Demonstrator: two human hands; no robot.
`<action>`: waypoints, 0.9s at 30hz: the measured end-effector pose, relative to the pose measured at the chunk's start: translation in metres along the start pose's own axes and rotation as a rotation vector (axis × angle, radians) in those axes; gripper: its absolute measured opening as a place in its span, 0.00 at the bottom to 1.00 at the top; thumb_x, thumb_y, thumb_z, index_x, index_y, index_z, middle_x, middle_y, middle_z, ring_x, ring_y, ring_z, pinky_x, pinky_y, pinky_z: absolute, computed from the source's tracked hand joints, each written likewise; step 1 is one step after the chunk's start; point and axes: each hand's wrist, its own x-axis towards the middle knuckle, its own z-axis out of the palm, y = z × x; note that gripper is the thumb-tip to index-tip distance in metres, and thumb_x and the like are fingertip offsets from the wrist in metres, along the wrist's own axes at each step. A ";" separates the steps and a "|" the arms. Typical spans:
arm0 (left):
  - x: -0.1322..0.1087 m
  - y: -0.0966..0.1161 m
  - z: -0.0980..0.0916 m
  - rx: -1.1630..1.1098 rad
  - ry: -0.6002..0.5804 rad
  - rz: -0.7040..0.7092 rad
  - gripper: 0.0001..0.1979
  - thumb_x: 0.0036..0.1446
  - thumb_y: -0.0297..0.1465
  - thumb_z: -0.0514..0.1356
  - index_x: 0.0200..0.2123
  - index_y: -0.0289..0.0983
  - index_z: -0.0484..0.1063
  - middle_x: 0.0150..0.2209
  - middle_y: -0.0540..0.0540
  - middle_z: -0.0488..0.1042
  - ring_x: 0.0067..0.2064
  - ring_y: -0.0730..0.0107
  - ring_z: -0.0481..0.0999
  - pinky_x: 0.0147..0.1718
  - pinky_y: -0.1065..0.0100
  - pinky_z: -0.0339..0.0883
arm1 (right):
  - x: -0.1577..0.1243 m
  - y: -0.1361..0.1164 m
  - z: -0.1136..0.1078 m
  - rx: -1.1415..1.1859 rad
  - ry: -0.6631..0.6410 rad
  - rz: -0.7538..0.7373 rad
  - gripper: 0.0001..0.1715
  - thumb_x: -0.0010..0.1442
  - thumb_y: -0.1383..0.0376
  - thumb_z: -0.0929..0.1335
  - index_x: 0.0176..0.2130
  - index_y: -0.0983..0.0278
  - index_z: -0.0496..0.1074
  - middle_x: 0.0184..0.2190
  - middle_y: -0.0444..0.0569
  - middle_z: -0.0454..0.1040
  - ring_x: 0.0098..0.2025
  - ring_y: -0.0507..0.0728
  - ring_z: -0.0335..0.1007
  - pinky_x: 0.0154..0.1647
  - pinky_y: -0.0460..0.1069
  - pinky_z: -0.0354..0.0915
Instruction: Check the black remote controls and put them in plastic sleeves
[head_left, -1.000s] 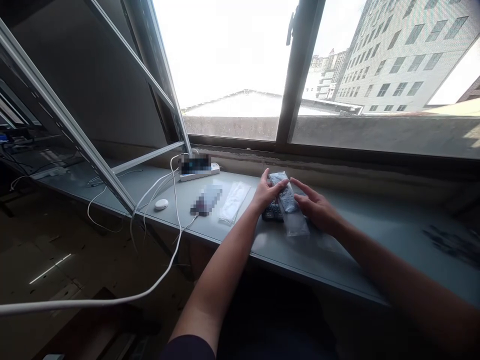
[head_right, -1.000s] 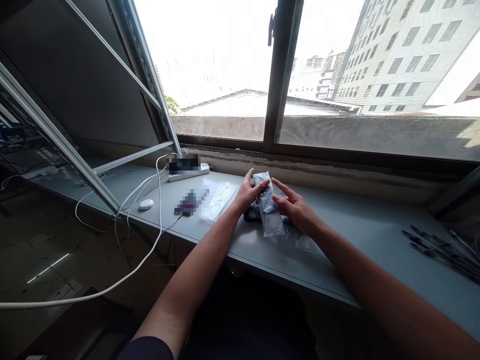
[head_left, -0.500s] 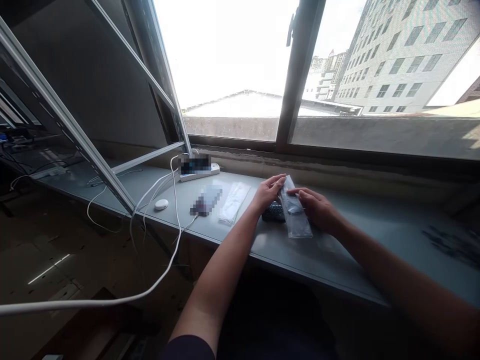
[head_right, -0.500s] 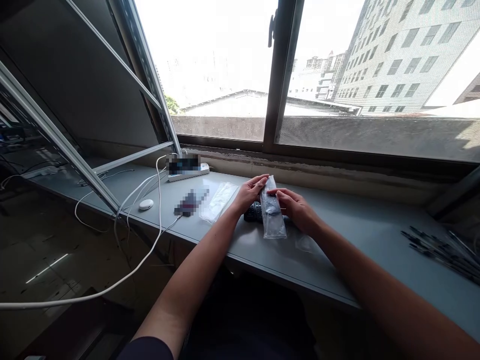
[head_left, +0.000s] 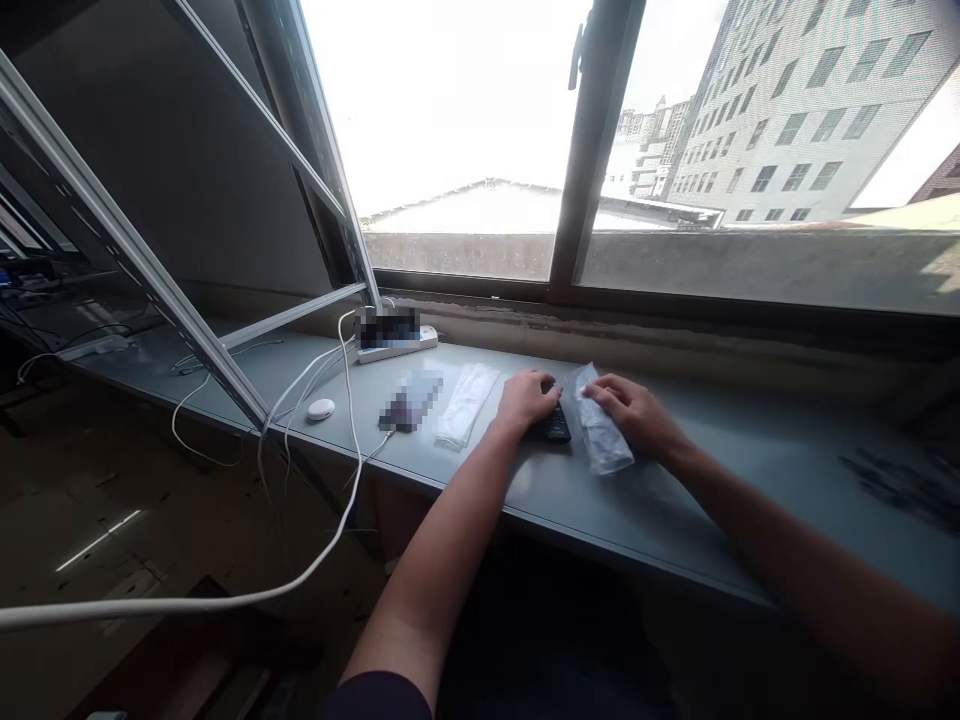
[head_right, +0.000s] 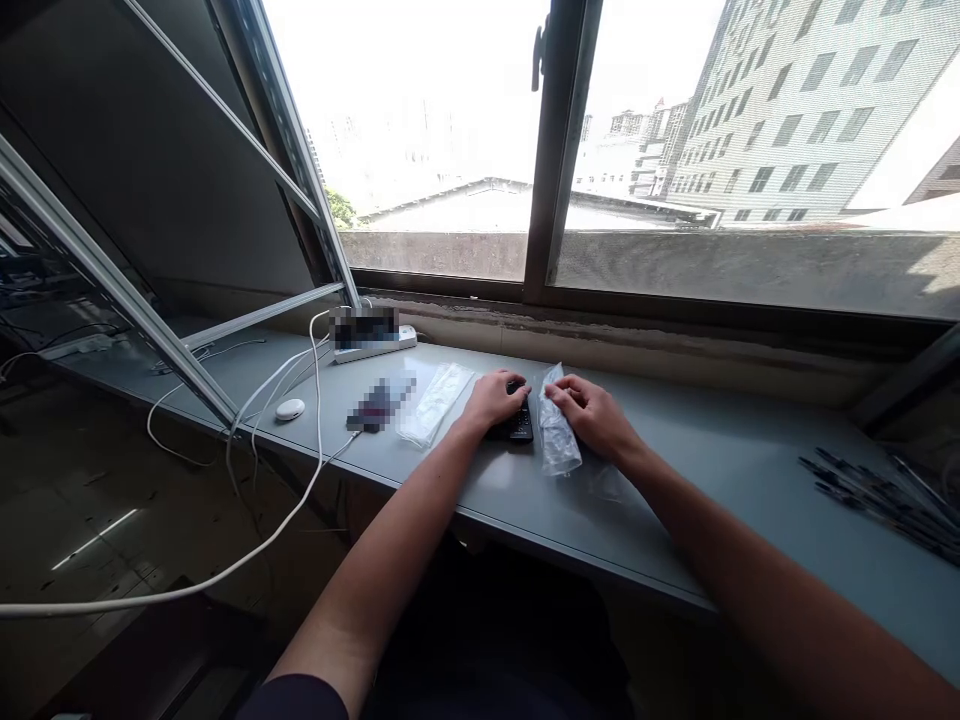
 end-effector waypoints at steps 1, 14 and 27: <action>0.000 -0.001 0.001 0.002 -0.015 0.017 0.14 0.68 0.38 0.66 0.52 0.41 0.87 0.56 0.41 0.85 0.58 0.54 0.83 0.65 0.59 0.72 | 0.000 0.002 0.002 -0.082 -0.020 -0.045 0.25 0.70 0.42 0.70 0.41 0.60 0.82 0.28 0.48 0.79 0.29 0.59 0.71 0.30 0.52 0.62; 0.000 -0.003 0.002 -0.022 -0.075 0.083 0.18 0.63 0.32 0.65 0.54 0.41 0.88 0.56 0.44 0.86 0.59 0.57 0.84 0.66 0.64 0.73 | -0.002 0.013 0.009 -0.393 -0.146 -0.247 0.21 0.73 0.47 0.69 0.44 0.58 0.85 0.34 0.50 0.87 0.33 0.62 0.79 0.37 0.54 0.69; -0.001 -0.005 -0.001 -0.038 -0.063 0.086 0.17 0.63 0.32 0.66 0.54 0.40 0.87 0.56 0.44 0.86 0.59 0.60 0.84 0.66 0.67 0.72 | 0.002 0.029 0.011 -0.539 -0.046 -0.295 0.20 0.75 0.53 0.67 0.44 0.58 0.87 0.42 0.55 0.84 0.41 0.64 0.80 0.43 0.56 0.73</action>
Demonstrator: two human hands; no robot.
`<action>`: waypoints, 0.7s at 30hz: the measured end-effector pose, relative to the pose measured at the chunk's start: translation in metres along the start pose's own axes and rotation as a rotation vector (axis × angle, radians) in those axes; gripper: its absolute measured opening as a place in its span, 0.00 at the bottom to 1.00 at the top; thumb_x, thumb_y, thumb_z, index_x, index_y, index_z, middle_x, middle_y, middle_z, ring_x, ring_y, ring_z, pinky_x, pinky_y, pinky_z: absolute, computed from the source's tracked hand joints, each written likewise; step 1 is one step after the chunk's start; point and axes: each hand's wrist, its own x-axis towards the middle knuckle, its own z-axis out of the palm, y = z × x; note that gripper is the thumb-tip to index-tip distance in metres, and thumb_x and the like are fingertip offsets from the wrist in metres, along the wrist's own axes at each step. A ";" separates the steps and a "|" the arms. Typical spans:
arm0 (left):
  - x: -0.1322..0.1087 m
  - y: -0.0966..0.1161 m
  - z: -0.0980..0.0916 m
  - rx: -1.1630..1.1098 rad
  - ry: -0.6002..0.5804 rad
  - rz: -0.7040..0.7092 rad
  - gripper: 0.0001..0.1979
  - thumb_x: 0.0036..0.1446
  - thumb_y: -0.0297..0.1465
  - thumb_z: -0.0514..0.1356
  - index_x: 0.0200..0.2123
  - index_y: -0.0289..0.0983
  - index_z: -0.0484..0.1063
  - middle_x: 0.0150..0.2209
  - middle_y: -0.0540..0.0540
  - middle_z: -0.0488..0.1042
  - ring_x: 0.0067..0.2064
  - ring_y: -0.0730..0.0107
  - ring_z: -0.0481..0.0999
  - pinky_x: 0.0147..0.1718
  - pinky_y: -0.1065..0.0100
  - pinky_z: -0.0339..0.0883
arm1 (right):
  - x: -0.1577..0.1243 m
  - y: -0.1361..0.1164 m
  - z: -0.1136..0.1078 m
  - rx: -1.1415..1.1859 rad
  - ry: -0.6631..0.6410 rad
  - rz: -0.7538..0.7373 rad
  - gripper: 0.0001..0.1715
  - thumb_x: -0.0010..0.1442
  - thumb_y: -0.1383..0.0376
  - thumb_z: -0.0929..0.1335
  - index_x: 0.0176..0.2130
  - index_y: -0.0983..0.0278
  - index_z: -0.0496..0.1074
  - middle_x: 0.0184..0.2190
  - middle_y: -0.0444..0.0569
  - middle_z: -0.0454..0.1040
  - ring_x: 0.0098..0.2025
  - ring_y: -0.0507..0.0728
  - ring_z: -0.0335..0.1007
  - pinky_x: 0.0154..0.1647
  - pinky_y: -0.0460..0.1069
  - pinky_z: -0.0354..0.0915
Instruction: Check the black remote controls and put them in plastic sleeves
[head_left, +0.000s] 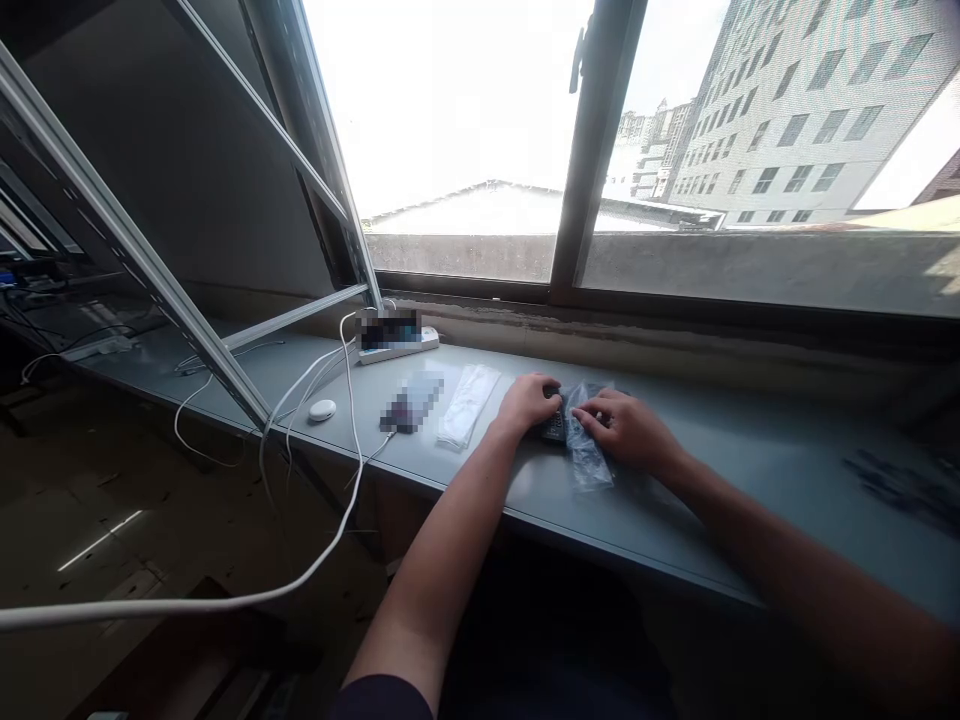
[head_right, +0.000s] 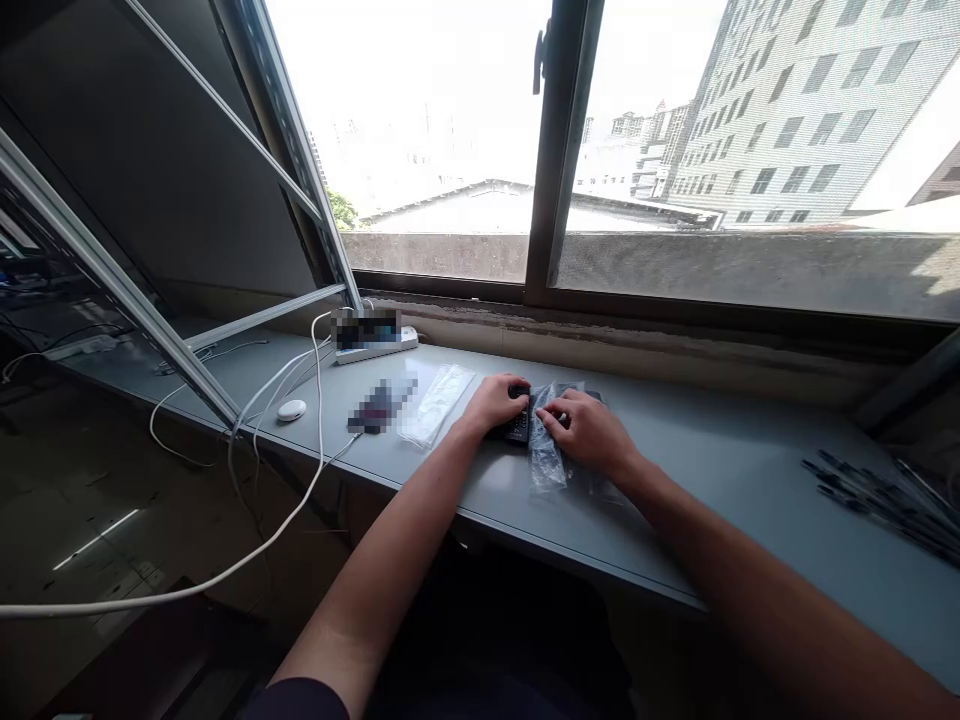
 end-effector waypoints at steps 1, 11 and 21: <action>0.000 0.001 0.000 0.009 0.004 -0.001 0.17 0.64 0.32 0.66 0.54 0.40 0.87 0.55 0.44 0.87 0.59 0.60 0.84 0.65 0.67 0.72 | 0.000 0.002 0.001 -0.008 0.014 0.003 0.19 0.75 0.53 0.67 0.46 0.59 0.86 0.44 0.56 0.84 0.43 0.65 0.81 0.45 0.57 0.74; -0.002 0.010 -0.001 0.051 0.005 -0.047 0.14 0.70 0.35 0.62 0.50 0.42 0.89 0.54 0.43 0.88 0.57 0.58 0.85 0.63 0.65 0.73 | 0.000 0.013 0.011 -0.052 0.009 -0.009 0.20 0.73 0.54 0.69 0.54 0.60 0.85 0.54 0.60 0.85 0.57 0.73 0.79 0.62 0.66 0.73; -0.006 0.011 -0.017 0.216 0.236 -0.299 0.23 0.78 0.39 0.52 0.62 0.38 0.81 0.67 0.34 0.77 0.70 0.50 0.72 0.75 0.49 0.56 | 0.001 0.011 0.008 -0.024 -0.040 0.017 0.22 0.74 0.51 0.69 0.54 0.60 0.86 0.57 0.60 0.85 0.59 0.74 0.79 0.62 0.66 0.73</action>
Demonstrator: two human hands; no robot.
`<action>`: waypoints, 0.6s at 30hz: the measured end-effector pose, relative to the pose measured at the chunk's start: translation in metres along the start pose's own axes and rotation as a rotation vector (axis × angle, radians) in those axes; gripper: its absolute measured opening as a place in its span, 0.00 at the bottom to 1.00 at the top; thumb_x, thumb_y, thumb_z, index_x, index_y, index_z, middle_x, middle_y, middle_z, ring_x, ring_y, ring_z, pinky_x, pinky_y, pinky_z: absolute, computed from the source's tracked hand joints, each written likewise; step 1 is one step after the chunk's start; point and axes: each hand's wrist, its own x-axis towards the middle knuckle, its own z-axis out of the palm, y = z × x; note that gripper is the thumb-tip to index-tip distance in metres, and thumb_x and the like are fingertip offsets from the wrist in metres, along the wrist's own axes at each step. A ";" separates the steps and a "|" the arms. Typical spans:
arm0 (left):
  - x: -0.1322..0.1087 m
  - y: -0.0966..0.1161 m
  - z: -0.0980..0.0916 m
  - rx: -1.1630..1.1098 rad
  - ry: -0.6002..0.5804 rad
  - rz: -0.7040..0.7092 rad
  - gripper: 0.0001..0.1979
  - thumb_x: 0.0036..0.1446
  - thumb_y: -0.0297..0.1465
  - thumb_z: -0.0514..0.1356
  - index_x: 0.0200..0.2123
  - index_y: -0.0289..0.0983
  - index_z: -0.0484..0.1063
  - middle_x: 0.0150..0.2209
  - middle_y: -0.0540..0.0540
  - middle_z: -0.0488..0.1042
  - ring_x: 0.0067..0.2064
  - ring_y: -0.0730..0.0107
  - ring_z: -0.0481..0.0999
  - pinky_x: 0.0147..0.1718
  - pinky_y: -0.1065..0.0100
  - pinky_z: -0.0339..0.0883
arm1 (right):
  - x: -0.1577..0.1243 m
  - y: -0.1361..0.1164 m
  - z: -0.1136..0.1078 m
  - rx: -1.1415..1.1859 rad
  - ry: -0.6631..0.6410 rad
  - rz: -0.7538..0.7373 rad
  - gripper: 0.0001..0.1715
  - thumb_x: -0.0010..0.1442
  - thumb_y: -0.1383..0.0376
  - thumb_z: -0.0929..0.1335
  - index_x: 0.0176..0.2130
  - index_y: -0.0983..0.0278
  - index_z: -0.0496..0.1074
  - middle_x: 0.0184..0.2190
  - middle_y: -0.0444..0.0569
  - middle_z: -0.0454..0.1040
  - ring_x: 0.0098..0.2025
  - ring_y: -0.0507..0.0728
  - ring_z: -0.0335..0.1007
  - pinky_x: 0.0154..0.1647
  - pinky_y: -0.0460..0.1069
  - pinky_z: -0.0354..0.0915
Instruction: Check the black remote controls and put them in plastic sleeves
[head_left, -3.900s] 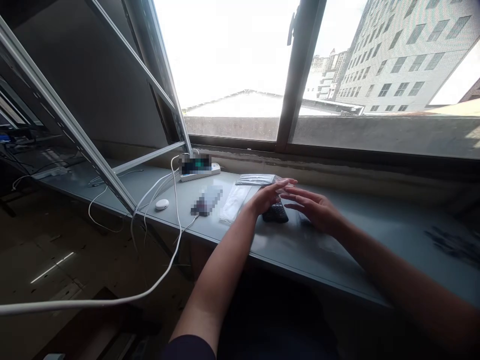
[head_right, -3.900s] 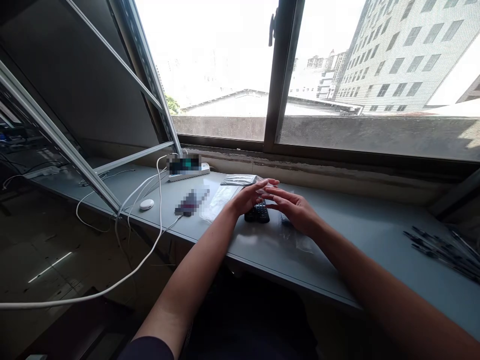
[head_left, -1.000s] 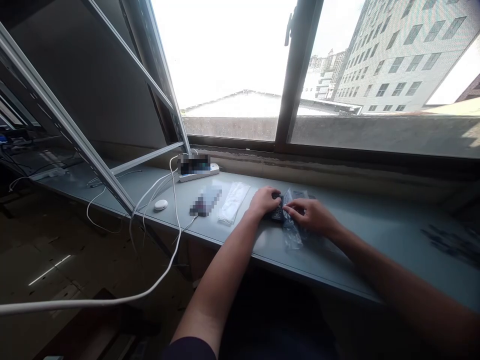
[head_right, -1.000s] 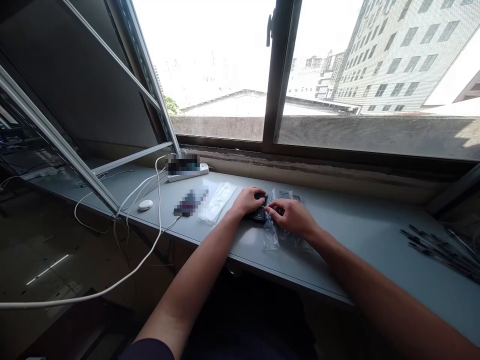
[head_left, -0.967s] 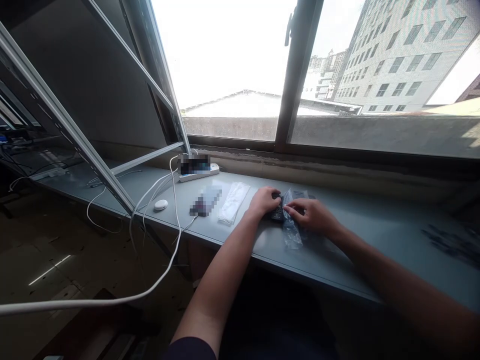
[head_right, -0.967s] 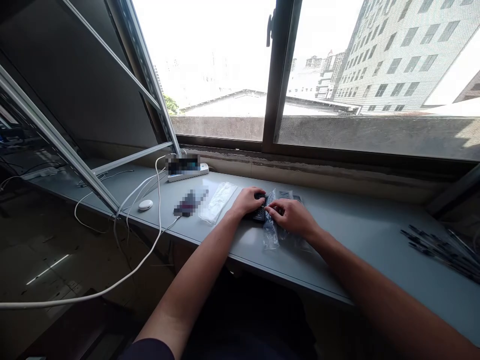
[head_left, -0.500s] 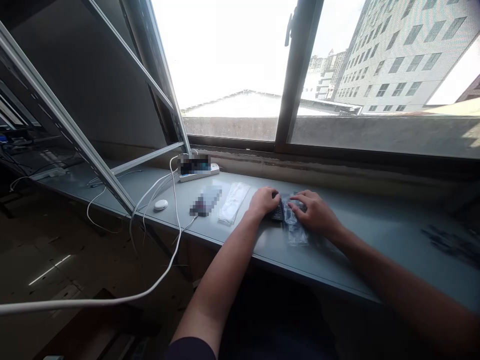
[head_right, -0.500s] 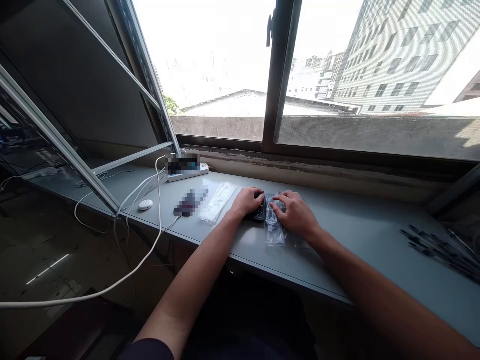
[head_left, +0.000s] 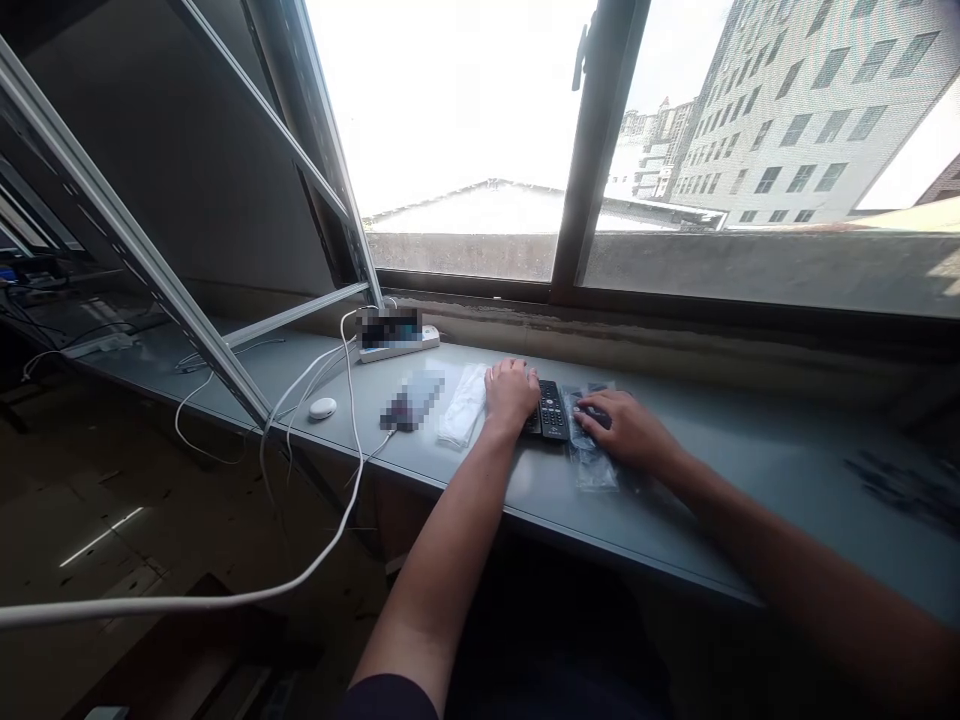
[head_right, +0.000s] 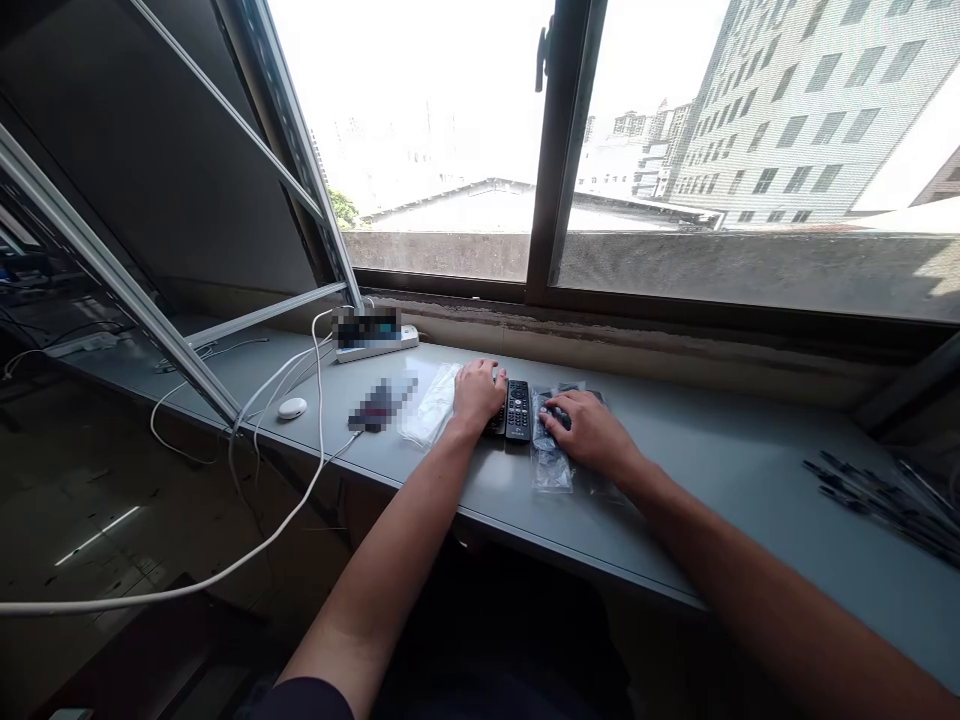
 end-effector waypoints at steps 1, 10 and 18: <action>0.000 -0.001 -0.001 0.019 -0.009 -0.030 0.24 0.79 0.40 0.50 0.63 0.37 0.80 0.70 0.33 0.75 0.73 0.48 0.69 0.77 0.46 0.52 | 0.000 0.000 0.000 0.002 -0.001 0.004 0.22 0.74 0.51 0.69 0.54 0.59 0.86 0.57 0.60 0.85 0.60 0.74 0.78 0.62 0.66 0.73; 0.002 -0.005 0.004 0.100 -0.173 -0.211 0.45 0.76 0.58 0.39 0.61 0.28 0.82 0.74 0.22 0.67 0.79 0.36 0.59 0.77 0.43 0.48 | 0.000 0.002 0.000 0.002 -0.006 -0.009 0.23 0.75 0.51 0.68 0.54 0.61 0.85 0.57 0.62 0.84 0.60 0.74 0.78 0.62 0.67 0.73; 0.001 -0.006 0.005 0.140 -0.146 -0.201 0.40 0.77 0.54 0.45 0.64 0.25 0.78 0.70 0.20 0.71 0.75 0.37 0.66 0.75 0.47 0.54 | 0.000 0.002 -0.001 0.003 -0.002 -0.014 0.23 0.75 0.51 0.68 0.54 0.61 0.85 0.57 0.61 0.85 0.60 0.75 0.78 0.62 0.68 0.73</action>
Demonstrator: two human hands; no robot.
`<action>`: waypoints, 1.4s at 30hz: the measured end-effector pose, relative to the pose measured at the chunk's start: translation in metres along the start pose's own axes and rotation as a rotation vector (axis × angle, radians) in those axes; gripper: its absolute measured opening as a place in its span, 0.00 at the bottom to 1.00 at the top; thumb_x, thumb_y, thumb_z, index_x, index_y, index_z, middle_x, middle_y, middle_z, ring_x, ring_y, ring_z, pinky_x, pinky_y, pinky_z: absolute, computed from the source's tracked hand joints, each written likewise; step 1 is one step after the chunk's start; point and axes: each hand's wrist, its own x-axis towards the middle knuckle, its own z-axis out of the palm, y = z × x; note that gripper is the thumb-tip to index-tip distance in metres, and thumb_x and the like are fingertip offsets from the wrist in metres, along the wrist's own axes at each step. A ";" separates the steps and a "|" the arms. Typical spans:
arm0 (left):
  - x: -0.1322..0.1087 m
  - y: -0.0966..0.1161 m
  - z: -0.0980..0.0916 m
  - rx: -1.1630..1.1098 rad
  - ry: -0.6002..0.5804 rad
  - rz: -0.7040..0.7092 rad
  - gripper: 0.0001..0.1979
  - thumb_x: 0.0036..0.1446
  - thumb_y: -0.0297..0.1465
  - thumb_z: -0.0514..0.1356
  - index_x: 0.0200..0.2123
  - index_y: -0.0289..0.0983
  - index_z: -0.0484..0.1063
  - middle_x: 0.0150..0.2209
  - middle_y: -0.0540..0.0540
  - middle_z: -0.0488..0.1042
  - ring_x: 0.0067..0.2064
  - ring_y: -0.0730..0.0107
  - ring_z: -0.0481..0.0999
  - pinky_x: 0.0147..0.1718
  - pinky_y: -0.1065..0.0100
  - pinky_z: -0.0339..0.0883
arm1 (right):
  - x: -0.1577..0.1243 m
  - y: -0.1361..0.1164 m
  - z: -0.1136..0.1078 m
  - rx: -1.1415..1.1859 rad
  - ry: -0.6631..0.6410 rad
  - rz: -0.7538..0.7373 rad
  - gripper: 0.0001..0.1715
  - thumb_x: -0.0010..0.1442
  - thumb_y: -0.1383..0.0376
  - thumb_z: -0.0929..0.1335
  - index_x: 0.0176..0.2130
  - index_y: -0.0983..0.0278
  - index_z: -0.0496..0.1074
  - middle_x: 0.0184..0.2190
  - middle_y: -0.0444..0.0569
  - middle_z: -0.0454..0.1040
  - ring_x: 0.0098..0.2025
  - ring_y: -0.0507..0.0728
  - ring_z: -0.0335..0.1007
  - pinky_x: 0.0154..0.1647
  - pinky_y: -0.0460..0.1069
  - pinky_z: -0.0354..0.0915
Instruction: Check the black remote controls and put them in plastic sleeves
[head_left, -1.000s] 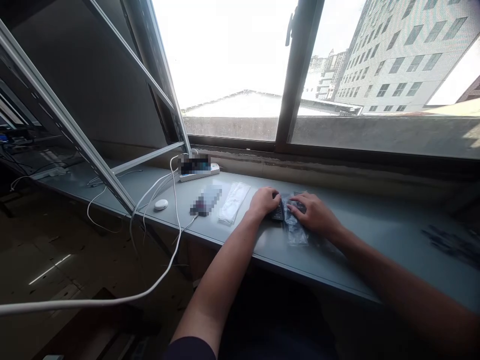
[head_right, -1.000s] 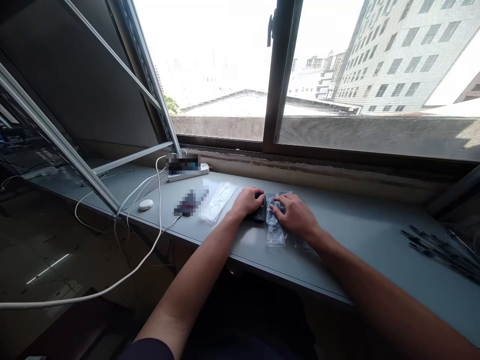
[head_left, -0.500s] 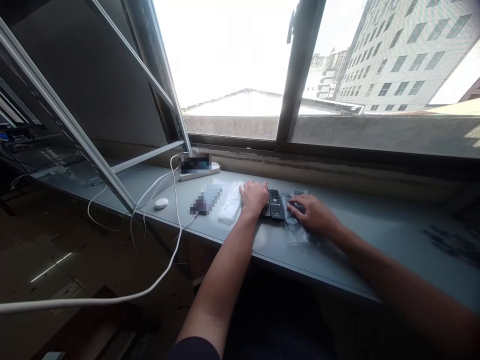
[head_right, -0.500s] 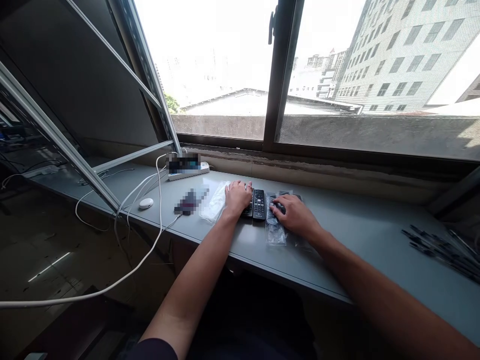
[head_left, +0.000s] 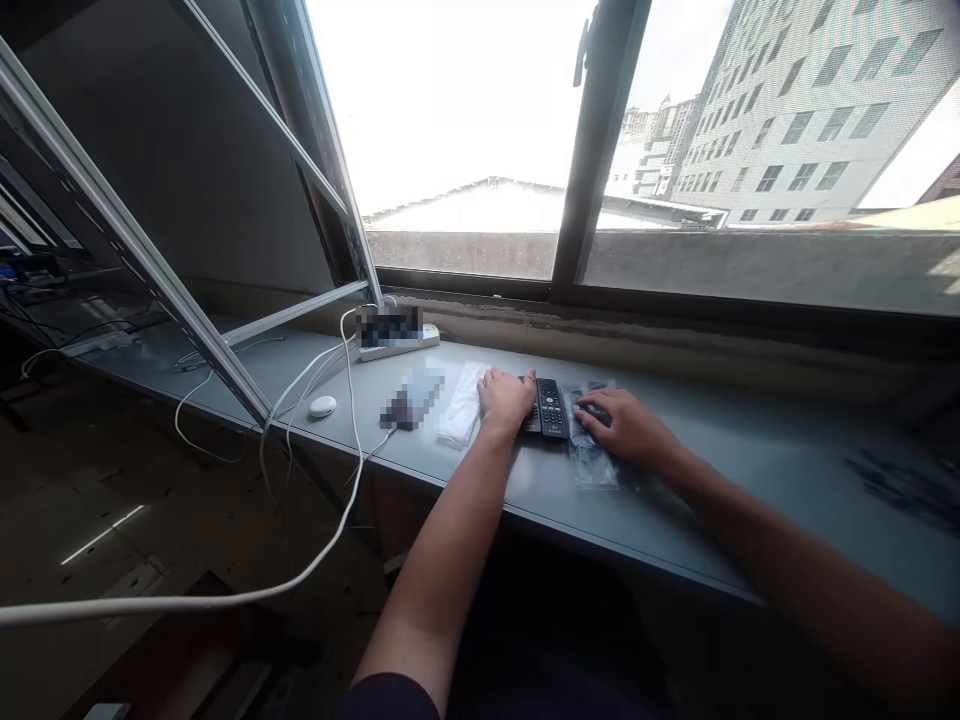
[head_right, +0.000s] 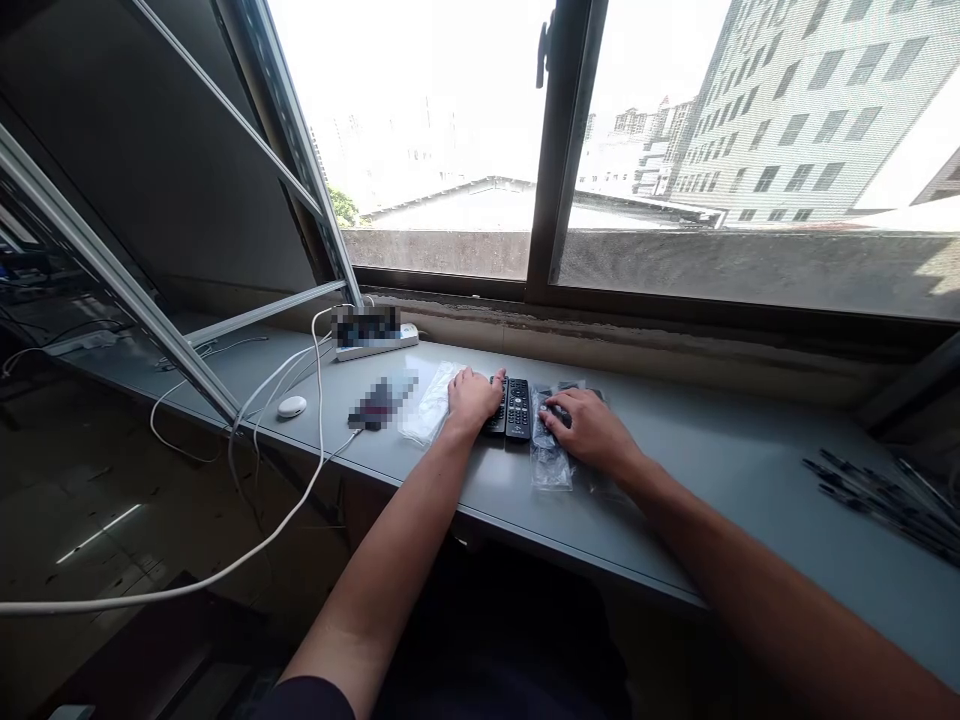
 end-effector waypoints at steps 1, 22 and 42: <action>-0.001 0.000 0.000 -0.001 0.008 0.001 0.39 0.77 0.53 0.46 0.64 0.26 0.78 0.69 0.21 0.72 0.74 0.37 0.67 0.74 0.47 0.55 | 0.000 0.000 0.000 0.002 0.002 -0.001 0.22 0.75 0.51 0.68 0.54 0.61 0.85 0.57 0.62 0.85 0.60 0.75 0.78 0.62 0.68 0.73; -0.018 0.018 -0.018 -1.371 -0.750 0.453 0.27 0.50 0.47 0.82 0.45 0.34 0.84 0.48 0.38 0.86 0.52 0.56 0.86 0.60 0.55 0.76 | 0.004 0.002 -0.004 0.226 0.191 -0.011 0.30 0.68 0.44 0.74 0.61 0.57 0.82 0.64 0.58 0.81 0.68 0.75 0.74 0.72 0.68 0.66; 0.010 0.011 -0.032 -2.061 -0.053 -0.141 0.15 0.71 0.20 0.60 0.56 0.38 0.78 0.57 0.44 0.84 0.64 0.69 0.82 0.65 0.65 0.75 | 0.002 -0.022 -0.016 0.692 0.108 0.026 0.33 0.62 0.41 0.80 0.55 0.58 0.79 0.44 0.55 0.87 0.53 0.70 0.85 0.61 0.66 0.77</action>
